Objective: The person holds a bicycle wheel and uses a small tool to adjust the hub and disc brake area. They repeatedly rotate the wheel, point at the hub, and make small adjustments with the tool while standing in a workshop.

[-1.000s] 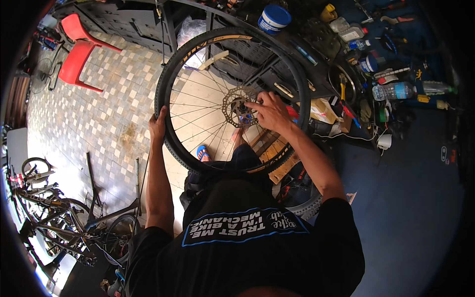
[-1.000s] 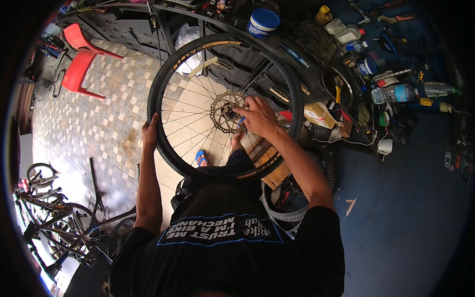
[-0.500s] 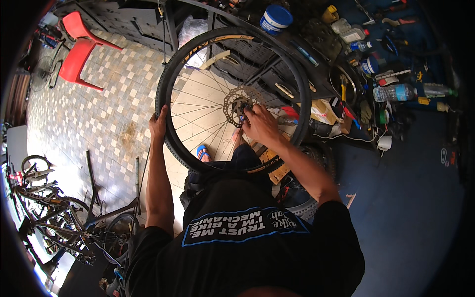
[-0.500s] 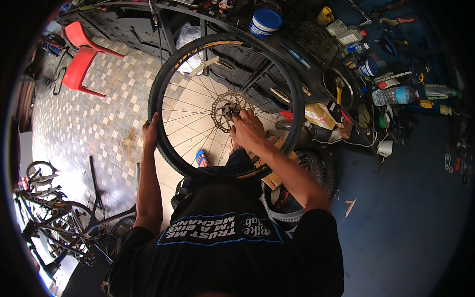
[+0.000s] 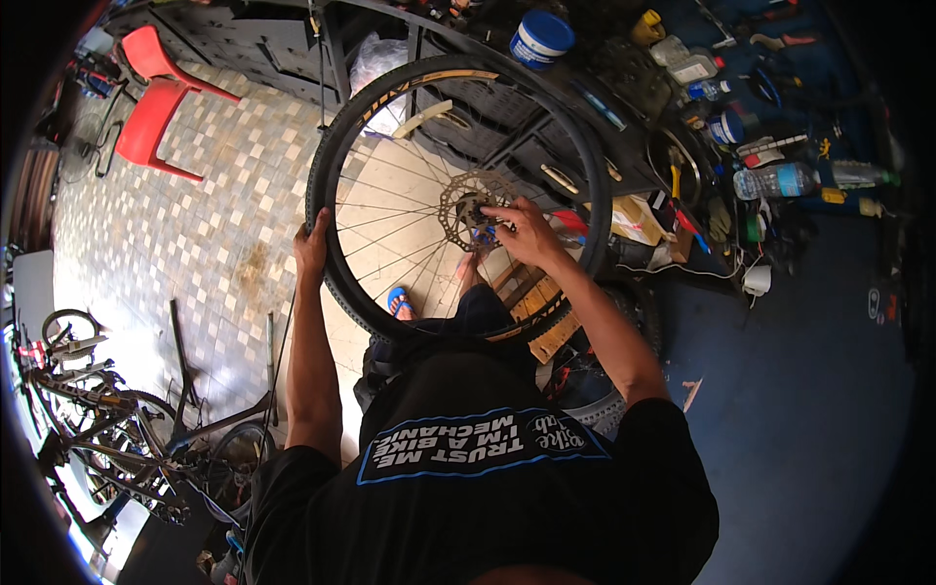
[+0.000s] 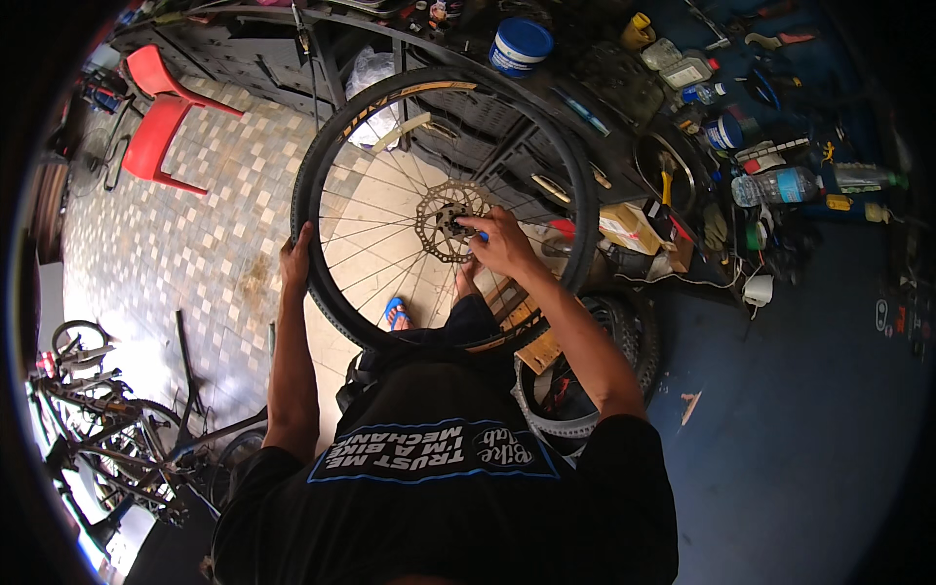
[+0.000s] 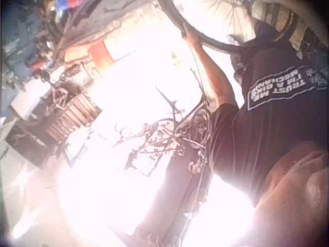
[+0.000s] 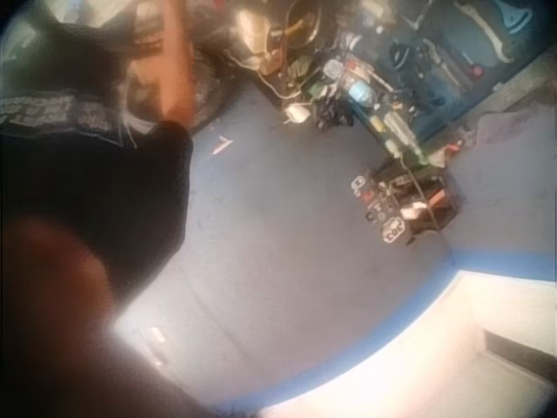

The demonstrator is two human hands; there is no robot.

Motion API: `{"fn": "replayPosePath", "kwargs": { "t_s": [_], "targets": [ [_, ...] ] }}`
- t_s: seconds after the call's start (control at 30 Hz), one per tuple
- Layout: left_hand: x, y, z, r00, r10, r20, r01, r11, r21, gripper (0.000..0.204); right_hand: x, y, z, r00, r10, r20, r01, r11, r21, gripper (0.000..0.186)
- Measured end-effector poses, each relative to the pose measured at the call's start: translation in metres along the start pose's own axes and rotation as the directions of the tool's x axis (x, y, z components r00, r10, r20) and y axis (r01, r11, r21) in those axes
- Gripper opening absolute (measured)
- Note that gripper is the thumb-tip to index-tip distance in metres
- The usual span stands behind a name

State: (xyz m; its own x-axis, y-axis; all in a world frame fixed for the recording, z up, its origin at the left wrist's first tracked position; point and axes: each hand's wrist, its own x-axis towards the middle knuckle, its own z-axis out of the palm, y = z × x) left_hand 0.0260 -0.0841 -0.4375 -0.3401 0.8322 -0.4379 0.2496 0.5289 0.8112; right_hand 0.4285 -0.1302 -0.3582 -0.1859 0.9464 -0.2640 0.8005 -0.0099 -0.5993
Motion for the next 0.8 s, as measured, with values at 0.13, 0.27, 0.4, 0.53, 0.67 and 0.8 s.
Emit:
{"fn": "replayPosePath", "kwargs": {
  "t_s": [0.13,0.27,0.4,0.53,0.67,0.8],
  "targets": [
    [-0.005,0.006,0.0,1.0,-0.017,0.013,0.017,1.0,-0.023,0.081,-0.003,-0.002,0.005,0.998,-0.052,0.04,0.057,0.991,-0.119,0.048],
    [-0.001,0.002,-0.001,0.999,-0.031,0.024,0.031,0.999,-0.006,0.084,-0.003,-0.001,-0.007,0.977,-0.198,0.075,0.212,0.911,-0.353,0.049],
    [0.008,-0.013,-0.002,1.0,-0.007,0.004,0.007,1.0,-0.012,0.085,0.008,-0.008,-0.026,0.942,-0.316,0.116,0.329,0.79,-0.517,0.043],
    [0.005,-0.006,0.001,1.0,-0.005,0.025,0.005,1.0,0.0,0.084,0.012,-0.013,-0.03,0.956,-0.28,0.087,0.283,0.798,-0.532,0.04],
    [-0.003,0.0,-0.002,1.0,0.003,0.016,-0.003,1.0,-0.025,0.081,0.008,-0.024,-0.03,0.992,-0.111,0.06,0.124,0.942,-0.311,0.041],
    [-0.004,0.004,0.0,0.999,-0.001,0.038,0.003,0.999,-0.054,0.079,0.003,0.001,-0.003,0.997,-0.054,0.048,0.06,0.991,-0.121,0.045]
  ]
}}
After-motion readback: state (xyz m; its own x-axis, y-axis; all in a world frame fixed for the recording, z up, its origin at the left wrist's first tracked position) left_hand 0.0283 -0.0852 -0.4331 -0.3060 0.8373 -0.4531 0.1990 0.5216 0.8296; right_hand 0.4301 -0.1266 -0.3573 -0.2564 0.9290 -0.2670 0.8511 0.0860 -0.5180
